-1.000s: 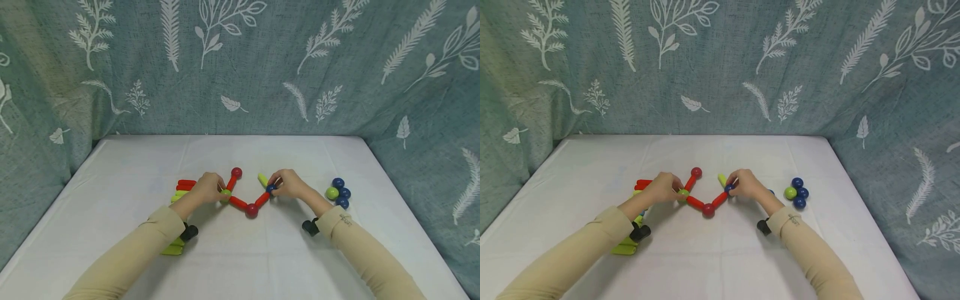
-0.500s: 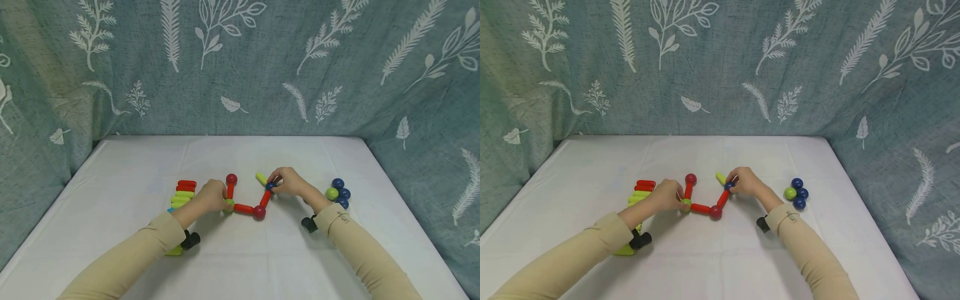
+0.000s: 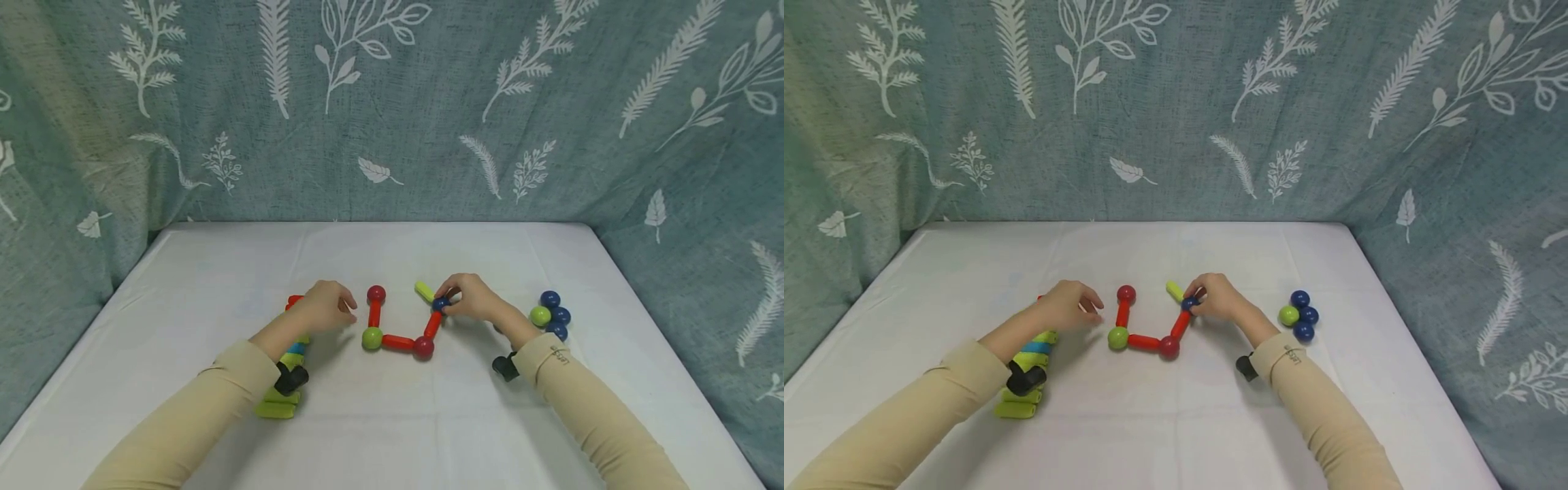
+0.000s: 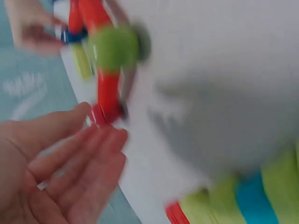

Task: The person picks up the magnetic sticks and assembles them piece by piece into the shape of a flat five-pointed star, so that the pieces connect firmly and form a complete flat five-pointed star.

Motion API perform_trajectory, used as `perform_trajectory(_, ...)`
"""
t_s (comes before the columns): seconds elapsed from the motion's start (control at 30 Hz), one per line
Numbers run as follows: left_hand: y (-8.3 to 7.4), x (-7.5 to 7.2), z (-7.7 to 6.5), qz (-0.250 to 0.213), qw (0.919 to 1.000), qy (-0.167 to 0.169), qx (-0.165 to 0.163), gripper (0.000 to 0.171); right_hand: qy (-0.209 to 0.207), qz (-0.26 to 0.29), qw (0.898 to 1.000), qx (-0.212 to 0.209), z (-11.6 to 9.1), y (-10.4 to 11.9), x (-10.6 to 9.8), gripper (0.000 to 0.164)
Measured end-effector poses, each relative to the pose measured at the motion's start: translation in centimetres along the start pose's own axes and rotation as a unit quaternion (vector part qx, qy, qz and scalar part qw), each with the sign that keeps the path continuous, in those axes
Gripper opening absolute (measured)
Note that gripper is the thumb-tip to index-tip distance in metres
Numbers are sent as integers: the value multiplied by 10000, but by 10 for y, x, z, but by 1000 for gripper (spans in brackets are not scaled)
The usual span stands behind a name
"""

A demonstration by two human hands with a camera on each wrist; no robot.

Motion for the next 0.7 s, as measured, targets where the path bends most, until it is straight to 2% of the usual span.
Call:
perform_trajectory(0.13, 22, -24, 0, -172, 9993, -114, 297, 18, -45, 67, 10000, -14, 0, 1, 1, 24)
perform_trajectory(0.3, 47, -44, -3, -97, 9989, -433, 154, 21, -117, 115, 9999, -48, 0, 1, 2, 24)
perform_trajectory(0.53, 70, -51, -5, 139, 9970, -453, -610, 28, -145, 227, 9996, 3, 2, -1, 2, 24)
perform_trajectory(0.7, 79, -50, -4, 264, 9969, -361, -654, 24, -136, 273, 9995, -33, 3, -3, 2, 24)
Point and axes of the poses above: each hand's wrist, its own z-axis towards the middle knuckle, its own x-axis out of the palm, y = z × x, the point moved 1 cm from there along z, towards the middle knuckle, and after that the axes turned 15 degrees about -z, right-handed, at the moved point
